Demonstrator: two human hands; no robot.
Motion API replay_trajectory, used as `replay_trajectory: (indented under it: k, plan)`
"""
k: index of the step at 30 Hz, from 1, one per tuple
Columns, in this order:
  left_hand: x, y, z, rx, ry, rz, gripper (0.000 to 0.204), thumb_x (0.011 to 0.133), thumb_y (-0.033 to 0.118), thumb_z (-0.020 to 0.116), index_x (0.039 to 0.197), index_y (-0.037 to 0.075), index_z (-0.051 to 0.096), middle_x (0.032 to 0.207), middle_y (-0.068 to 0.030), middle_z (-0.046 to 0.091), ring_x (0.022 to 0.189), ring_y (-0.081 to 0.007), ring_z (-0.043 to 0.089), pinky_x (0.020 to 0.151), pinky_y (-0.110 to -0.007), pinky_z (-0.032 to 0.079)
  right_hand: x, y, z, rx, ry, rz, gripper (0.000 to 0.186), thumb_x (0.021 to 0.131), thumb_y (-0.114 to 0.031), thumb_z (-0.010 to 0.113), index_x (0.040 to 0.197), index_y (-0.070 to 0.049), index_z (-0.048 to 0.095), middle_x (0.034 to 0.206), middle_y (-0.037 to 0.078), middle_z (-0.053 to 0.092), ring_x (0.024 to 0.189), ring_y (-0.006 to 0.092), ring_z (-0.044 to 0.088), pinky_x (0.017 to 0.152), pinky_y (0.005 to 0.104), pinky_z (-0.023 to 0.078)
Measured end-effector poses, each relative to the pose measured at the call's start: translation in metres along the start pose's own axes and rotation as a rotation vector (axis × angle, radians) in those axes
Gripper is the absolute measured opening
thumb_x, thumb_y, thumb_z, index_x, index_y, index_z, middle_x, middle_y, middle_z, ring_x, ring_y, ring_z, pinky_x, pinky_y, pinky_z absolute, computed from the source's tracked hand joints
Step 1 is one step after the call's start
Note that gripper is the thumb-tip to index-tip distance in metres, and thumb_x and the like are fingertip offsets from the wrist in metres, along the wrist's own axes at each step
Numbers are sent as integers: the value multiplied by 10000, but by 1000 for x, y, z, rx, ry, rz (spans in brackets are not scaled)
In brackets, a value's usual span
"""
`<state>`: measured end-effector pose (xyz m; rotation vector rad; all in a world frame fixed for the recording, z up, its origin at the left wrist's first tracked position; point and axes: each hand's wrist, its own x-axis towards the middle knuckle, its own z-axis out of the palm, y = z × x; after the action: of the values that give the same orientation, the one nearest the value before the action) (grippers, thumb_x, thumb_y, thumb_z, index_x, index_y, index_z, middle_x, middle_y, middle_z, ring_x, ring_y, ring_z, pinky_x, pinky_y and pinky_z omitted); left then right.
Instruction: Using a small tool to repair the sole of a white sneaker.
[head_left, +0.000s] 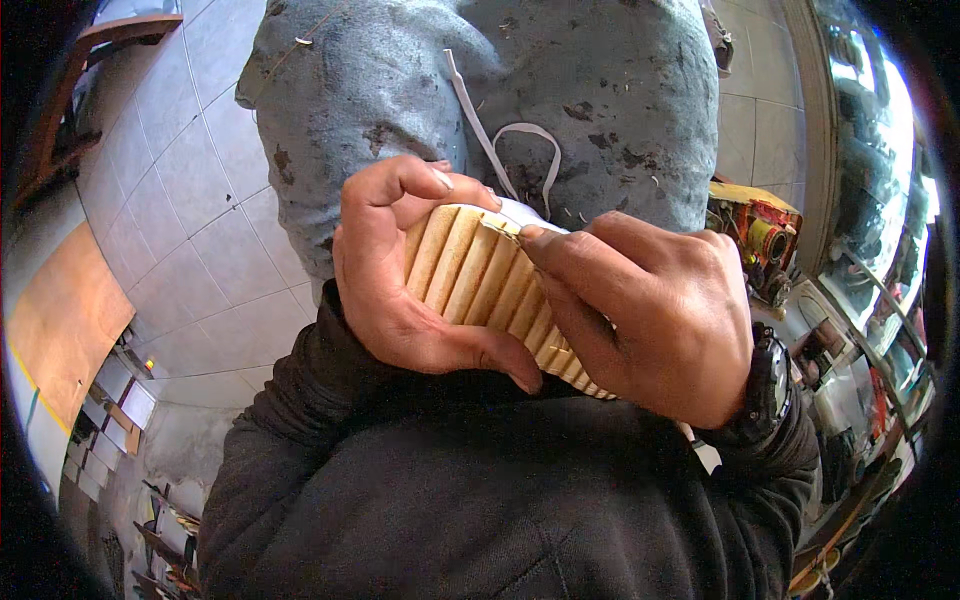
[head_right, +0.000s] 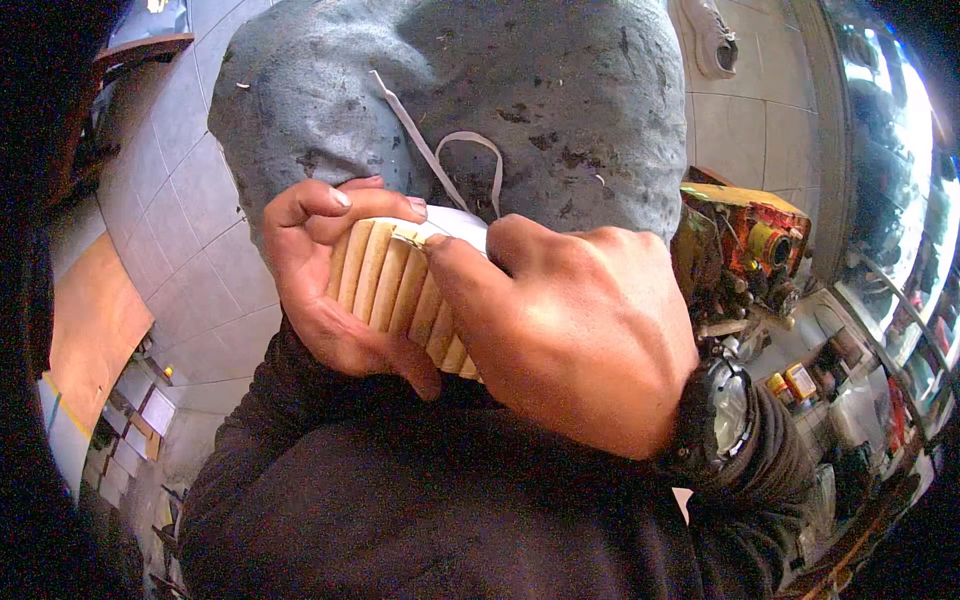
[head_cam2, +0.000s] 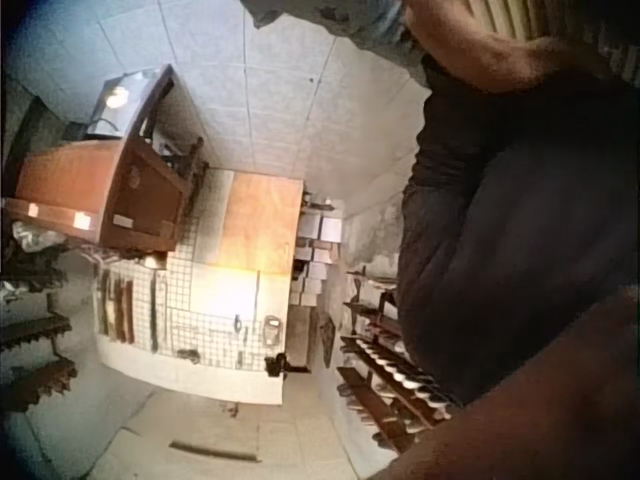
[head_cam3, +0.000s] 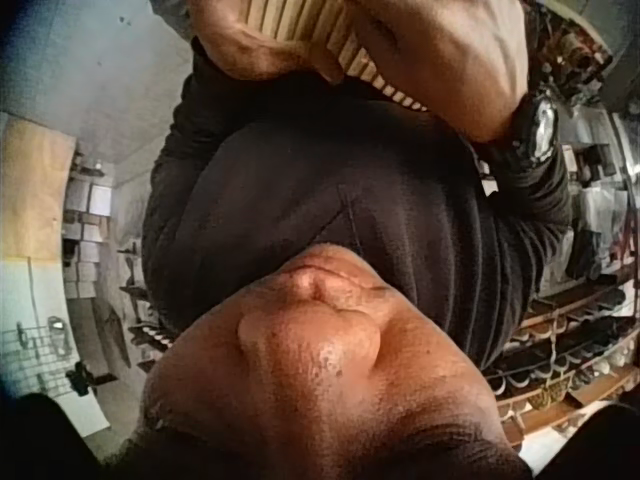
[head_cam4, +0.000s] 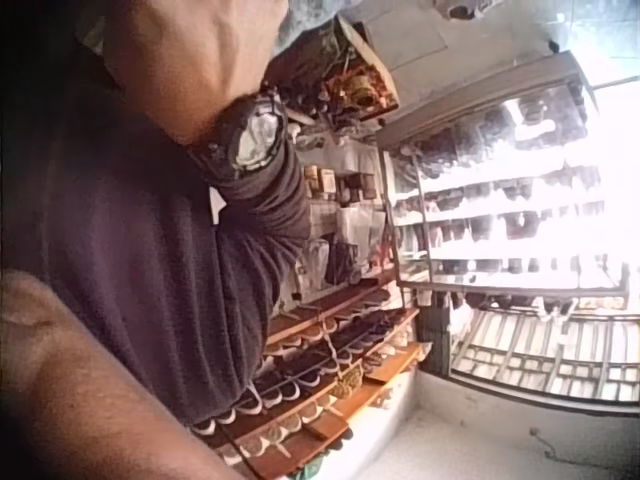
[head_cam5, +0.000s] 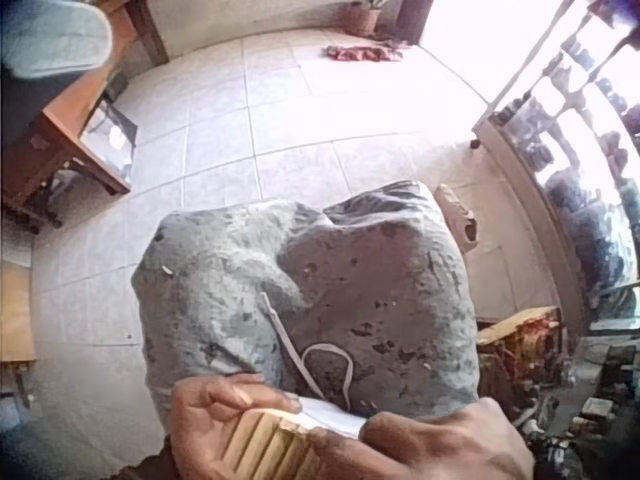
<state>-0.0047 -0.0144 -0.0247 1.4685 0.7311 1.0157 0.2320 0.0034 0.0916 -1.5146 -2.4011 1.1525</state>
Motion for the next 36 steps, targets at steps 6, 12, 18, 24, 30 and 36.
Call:
replay_trajectory:
  k: [6, 12, 18, 24, 30, 36]
  plan:
    - [-1, 5, 4, -23, 31, -56, 1359, 415, 376, 1154, 1438, 48, 323, 1230, -221, 685, 1107, -291, 742, 988, -411, 605, 9, 3, -1, -21, -4, -84, 200, 912, -53, 780, 1109, -24, 762, 880, 122, 750, 699, 317, 764, 575, 414, 591]
    - [-2, 7, 7, 2, 72, -68, 1318, 431, 353, 1156, 1418, 45, 338, 1216, -210, 708, 1103, -278, 754, 980, -409, 610, 14, 4, -10, -56, -116, -90, 218, 916, -75, 777, 1128, -31, 757, 852, 121, 734, 683, 320, 748, 579, 420, 586]
    - [-3, 7, 10, -35, 80, -104, 1275, 472, 375, 1145, 1405, 33, 347, 1180, -208, 741, 1096, -286, 767, 968, -407, 613, 23, 5, -13, -83, -156, -135, 288, 874, -74, 763, 1161, -52, 745, 830, 118, 706, 668, 330, 727, 575, 441, 574]
    - [-6, 5, 9, 21, 101, -118, 1260, 492, 458, 1126, 1395, 33, 357, 1128, -200, 771, 1070, -290, 782, 958, -401, 613, 30, 1, -14, -168, -185, -161, 267, 867, -109, 751, 1129, -61, 731, 839, 115, 709, 712, 341, 744, 598, 438, 587]
    - [-10, 4, 12, 52, 130, -139, 1259, 491, 501, 1116, 1388, 33, 366, 1134, -198, 767, 1059, -309, 790, 963, -413, 620, 36, -1, -21, -264, -286, -154, 255, 857, -146, 762, 1099, -78, 721, 851, 102, 728, 767, 335, 771, 631, 432, 607]
    - [-10, 4, 8, 160, 72, -135, 1301, 489, 572, 1094, 1411, 23, 358, 1135, -187, 760, 1044, -320, 796, 959, -424, 633, 43, 0, -22, -352, -315, -210, 271, 813, -170, 804, 1054, -89, 712, 871, 91, 746, 795, 329, 784, 676, 437, 625]
